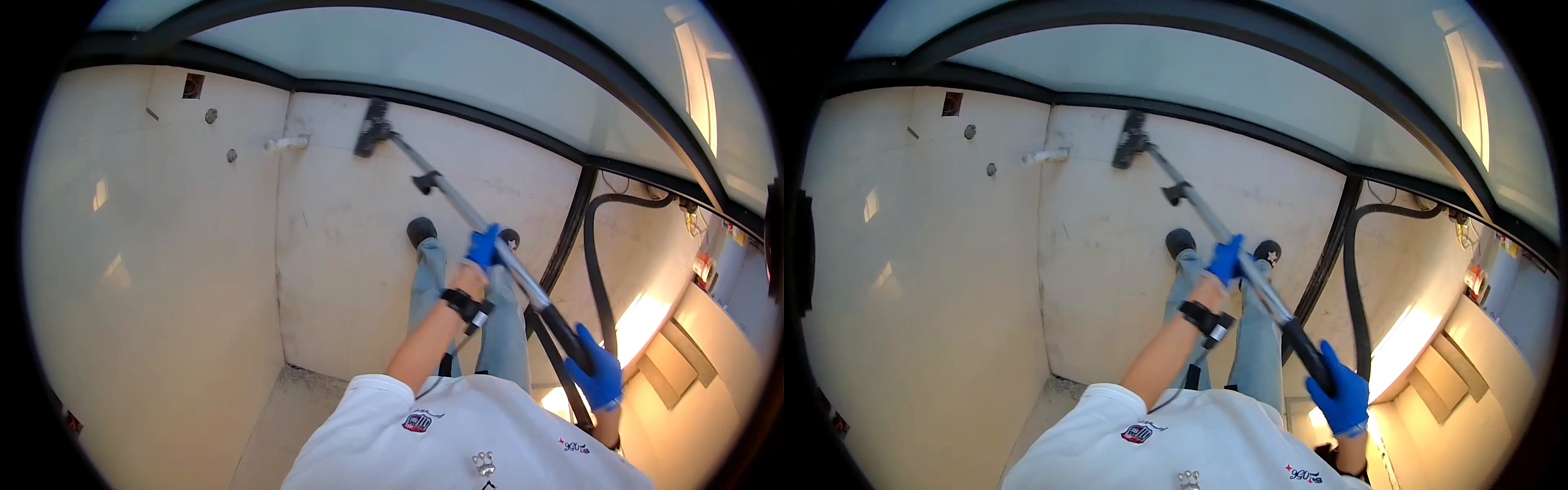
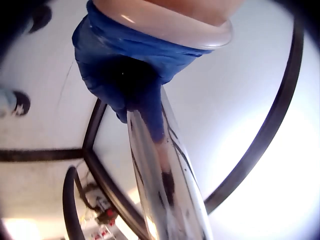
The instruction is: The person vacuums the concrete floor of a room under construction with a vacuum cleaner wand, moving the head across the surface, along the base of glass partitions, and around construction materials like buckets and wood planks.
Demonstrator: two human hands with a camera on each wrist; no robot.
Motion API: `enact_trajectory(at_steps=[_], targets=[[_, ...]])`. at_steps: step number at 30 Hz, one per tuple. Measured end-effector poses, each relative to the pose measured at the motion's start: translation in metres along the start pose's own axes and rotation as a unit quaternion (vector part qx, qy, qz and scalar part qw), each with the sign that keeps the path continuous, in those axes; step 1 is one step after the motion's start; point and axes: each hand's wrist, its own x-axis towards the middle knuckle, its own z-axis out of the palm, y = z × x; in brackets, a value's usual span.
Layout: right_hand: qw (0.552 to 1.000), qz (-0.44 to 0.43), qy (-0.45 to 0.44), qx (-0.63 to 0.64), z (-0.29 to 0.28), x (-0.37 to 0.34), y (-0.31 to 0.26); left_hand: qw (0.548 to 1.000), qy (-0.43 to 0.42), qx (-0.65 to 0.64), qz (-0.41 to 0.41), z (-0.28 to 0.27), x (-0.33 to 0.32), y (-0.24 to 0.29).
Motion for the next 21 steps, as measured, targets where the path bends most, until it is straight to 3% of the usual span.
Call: enact_trajectory(at_steps=[1,2,4,7,9,15,20,21], targets=[[0.998,0.032,0.010,-0.049,-0.016,-0.014,0.002,0.999,-0.036,0.012,0.015,0.027,-0.015,-0.016],[0.993,0.064,0.022,-0.099,-0.031,-0.027,0.004,0.998,-0.026,-0.025,-0.046,0.052,-0.032,-0.031],[0.951,0.037,0.070,-0.299,-0.055,-0.052,0.032,0.992,-0.075,-0.050,-0.083,0.090,-0.041,-0.075],[0.918,-0.042,0.161,-0.360,-0.092,-0.065,0.047,0.987,-0.081,-0.098,-0.101,0.138,-0.061,-0.103],[0.895,-0.102,0.153,-0.408,-0.112,-0.063,0.047,0.986,-0.026,-0.138,-0.087,0.155,-0.066,-0.107],[0.860,-0.248,0.111,-0.432,-0.148,-0.025,0.061,0.978,0.010,-0.207,-0.010,0.150,-0.062,-0.098],[0.812,-0.399,0.118,-0.409,-0.101,0.030,0.036,0.947,0.045,-0.302,0.100,0.078,-0.027,-0.064],[0.801,-0.433,0.124,-0.394,-0.093,0.043,0.045,0.930,0.058,-0.328,0.153,0.066,-0.014,-0.065]])
